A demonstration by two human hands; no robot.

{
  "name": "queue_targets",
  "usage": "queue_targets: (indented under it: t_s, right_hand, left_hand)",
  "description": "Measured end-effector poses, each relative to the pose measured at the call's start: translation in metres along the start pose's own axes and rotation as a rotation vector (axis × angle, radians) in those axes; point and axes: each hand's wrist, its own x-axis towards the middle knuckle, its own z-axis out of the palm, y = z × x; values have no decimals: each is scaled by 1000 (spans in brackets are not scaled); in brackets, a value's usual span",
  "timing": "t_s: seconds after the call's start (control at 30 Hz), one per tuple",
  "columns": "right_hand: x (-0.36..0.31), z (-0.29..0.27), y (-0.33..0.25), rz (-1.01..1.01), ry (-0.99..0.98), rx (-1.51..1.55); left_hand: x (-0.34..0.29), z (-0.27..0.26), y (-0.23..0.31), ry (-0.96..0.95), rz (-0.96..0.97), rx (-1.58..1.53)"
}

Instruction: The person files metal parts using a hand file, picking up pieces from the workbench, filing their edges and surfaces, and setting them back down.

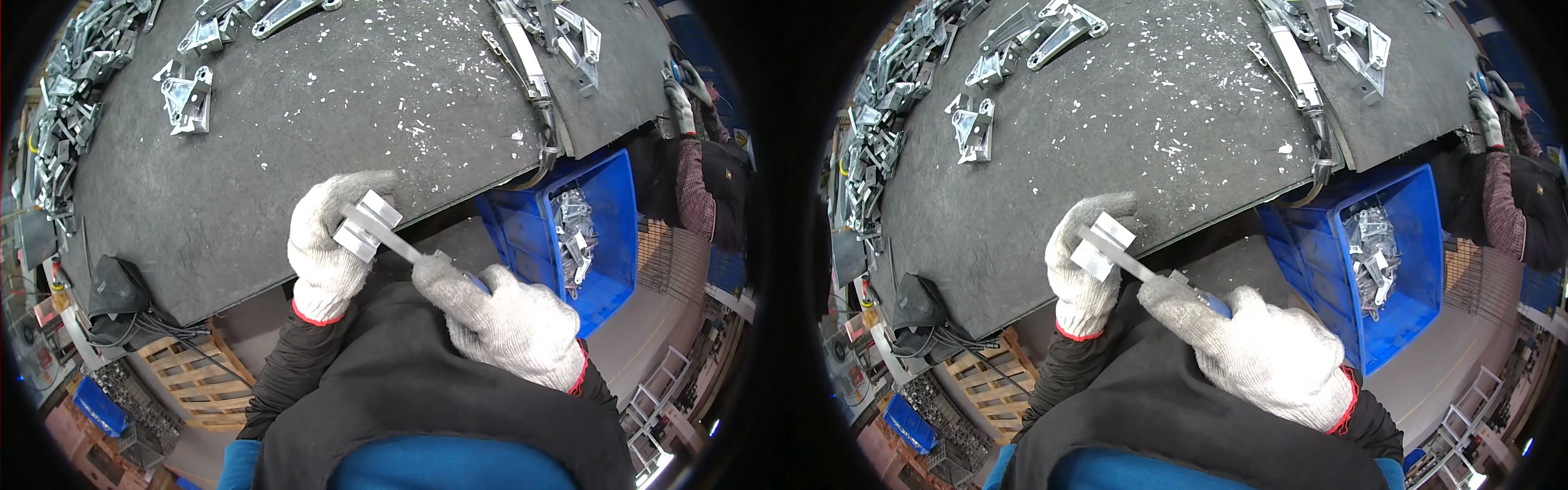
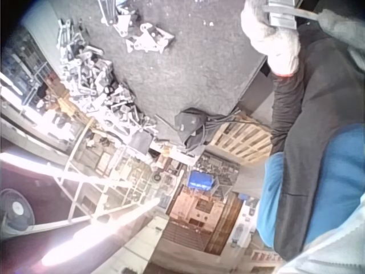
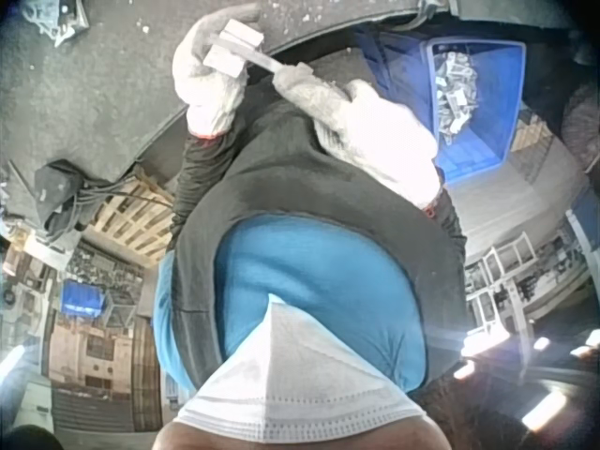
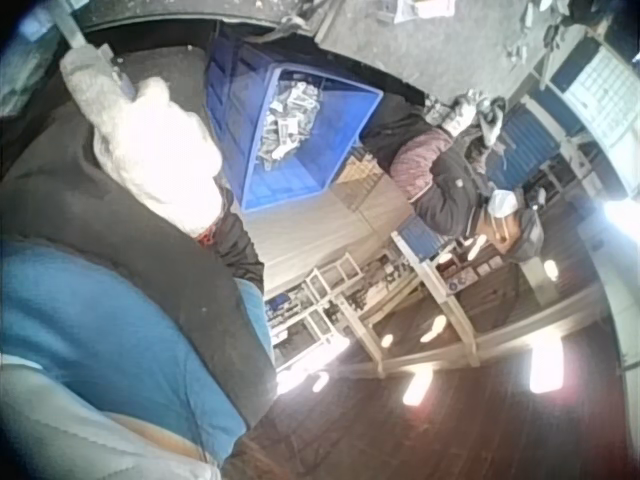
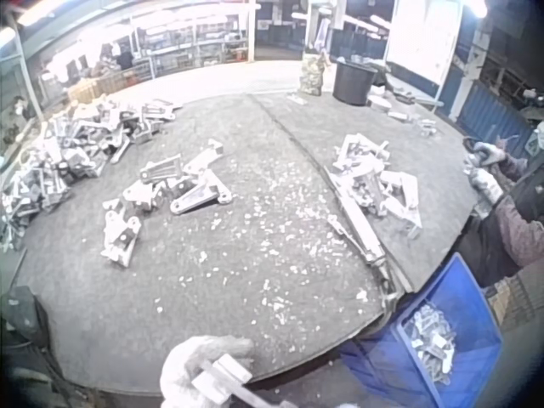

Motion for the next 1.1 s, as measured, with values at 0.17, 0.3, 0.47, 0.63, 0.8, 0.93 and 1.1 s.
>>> queue_targets:
  t_s: [0.17,0.3,0.47,0.63,0.8,0.93,1.1]
  right_hand:
    - [0,-4,-5,22,11,-24]
    - [-3,1,0,11,104,33]
    - [-2,3,4,40,129,-156]
    - [4,-5,2,42,199,-110]
    - [2,-7,-2,64,117,-136]
    - [4,-10,-6,79,167,-146]
    - [2,-8,-9,115,131,-234]
  left_hand:
    - [0,1,2,21,-38,-14]
    - [1,6,0,51,-37,68]
    - [8,6,5,18,1,288]
    - [13,11,9,33,-47,374]
    - [15,7,8,0,16,439]
    - [17,7,7,-20,-6,439]
    - [16,6,2,5,16,294]
